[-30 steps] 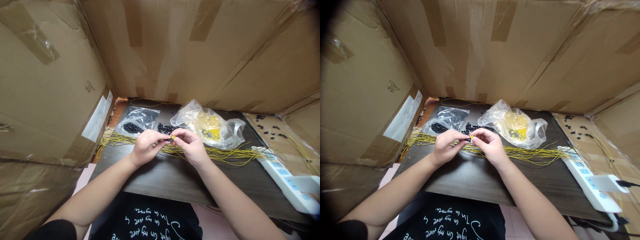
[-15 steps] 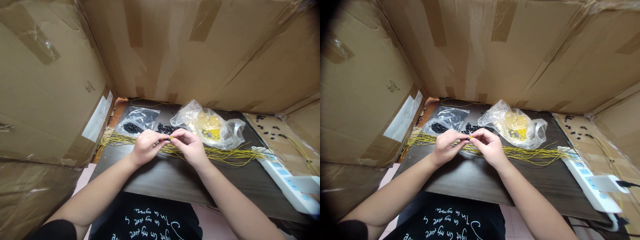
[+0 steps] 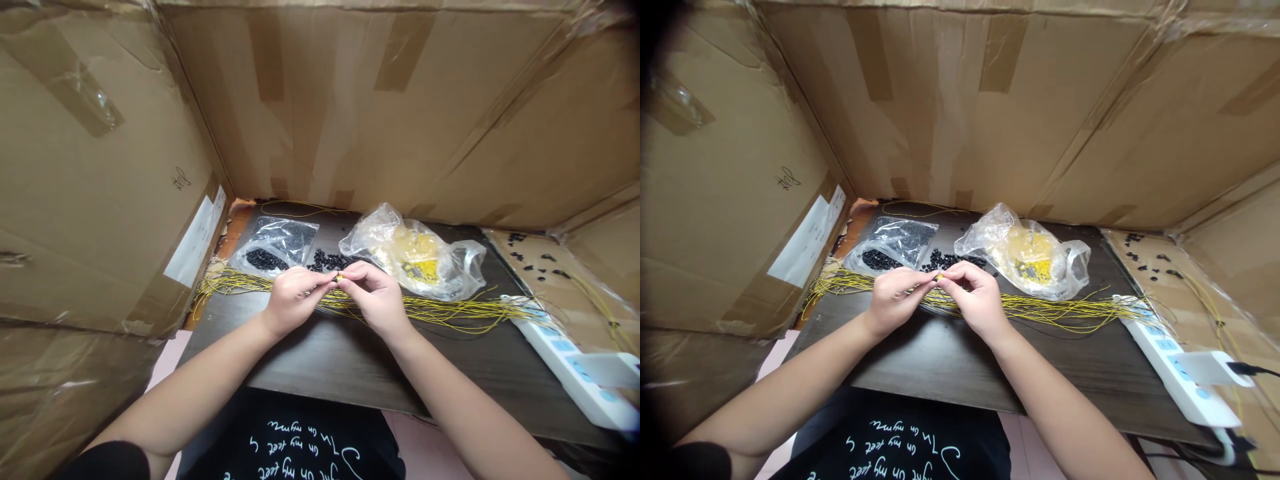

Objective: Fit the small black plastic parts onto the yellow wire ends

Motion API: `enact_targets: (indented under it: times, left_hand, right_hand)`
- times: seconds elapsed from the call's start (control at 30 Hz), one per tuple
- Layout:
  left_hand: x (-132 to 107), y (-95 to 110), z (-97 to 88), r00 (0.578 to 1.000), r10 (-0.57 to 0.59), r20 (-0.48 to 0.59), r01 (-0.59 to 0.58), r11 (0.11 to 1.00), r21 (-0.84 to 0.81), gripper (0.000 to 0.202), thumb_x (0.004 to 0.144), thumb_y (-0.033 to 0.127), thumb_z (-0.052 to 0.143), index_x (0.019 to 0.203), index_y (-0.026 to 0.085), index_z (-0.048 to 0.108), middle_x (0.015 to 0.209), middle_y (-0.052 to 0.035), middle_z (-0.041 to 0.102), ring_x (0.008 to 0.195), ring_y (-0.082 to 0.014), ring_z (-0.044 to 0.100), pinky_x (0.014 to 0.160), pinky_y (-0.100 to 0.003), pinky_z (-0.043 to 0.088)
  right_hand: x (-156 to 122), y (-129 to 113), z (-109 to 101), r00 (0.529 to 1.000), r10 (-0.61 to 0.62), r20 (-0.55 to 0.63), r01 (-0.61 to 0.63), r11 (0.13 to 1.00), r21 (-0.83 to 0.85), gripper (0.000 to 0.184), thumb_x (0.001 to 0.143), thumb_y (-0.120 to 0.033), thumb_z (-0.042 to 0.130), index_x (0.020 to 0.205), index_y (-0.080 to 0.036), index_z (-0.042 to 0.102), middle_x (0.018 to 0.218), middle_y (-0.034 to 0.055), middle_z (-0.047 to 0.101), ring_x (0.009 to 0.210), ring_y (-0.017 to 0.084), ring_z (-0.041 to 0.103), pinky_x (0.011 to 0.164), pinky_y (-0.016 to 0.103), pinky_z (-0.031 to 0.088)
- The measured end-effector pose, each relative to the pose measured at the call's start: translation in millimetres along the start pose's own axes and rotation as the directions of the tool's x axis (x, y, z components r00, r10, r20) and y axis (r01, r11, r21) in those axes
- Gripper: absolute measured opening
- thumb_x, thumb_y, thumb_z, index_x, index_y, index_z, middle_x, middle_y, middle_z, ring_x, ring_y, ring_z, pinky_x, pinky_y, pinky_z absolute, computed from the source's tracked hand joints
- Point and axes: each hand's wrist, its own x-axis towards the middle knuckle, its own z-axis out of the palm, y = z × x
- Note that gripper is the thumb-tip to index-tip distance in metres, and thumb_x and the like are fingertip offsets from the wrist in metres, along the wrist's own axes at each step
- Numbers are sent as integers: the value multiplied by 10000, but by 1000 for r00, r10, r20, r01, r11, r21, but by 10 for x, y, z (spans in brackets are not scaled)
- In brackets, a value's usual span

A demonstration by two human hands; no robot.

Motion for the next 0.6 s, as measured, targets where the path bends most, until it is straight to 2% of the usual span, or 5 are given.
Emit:
enact_targets:
  times: [0.17, 0.47, 0.6]
  left_hand:
    - [-16, -14, 12, 1000, 15, 12, -16, 999, 52, 148, 911, 161, 700, 1040, 224, 738, 993, -33, 800, 849, -147, 761, 762, -297, 532]
    - [-6, -30, 8, 997, 64, 49, -70, 991, 117, 140, 919, 149, 691, 1039, 218, 713, 947, -18, 797, 772, -120, 731, 756, -313, 471]
    - [-7, -9, -5, 989, 132, 70, -145, 962, 233, 197, 912, 97, 672, 1069, 213, 697, 950, -9, 798, 761, -121, 724, 767, -324, 452]
  right_hand:
    - [16, -20, 4, 993, 114, 3, -114, 993, 27, 225, 830, -392, 787, 787, -191, 696, 833, 34, 690, 790, 154, 648, 742, 296, 542]
    - [47, -13, -30, 966, 249, 68, -253, 965, 72, 279, 786, -439, 809, 775, -186, 693, 830, 32, 702, 794, 155, 644, 781, 304, 533]
    - [71, -39, -65, 933, 348, 95, -354, 934, 53, 346, 750, -488, 825, 755, -176, 676, 774, 20, 686, 716, 136, 609, 705, 281, 507]
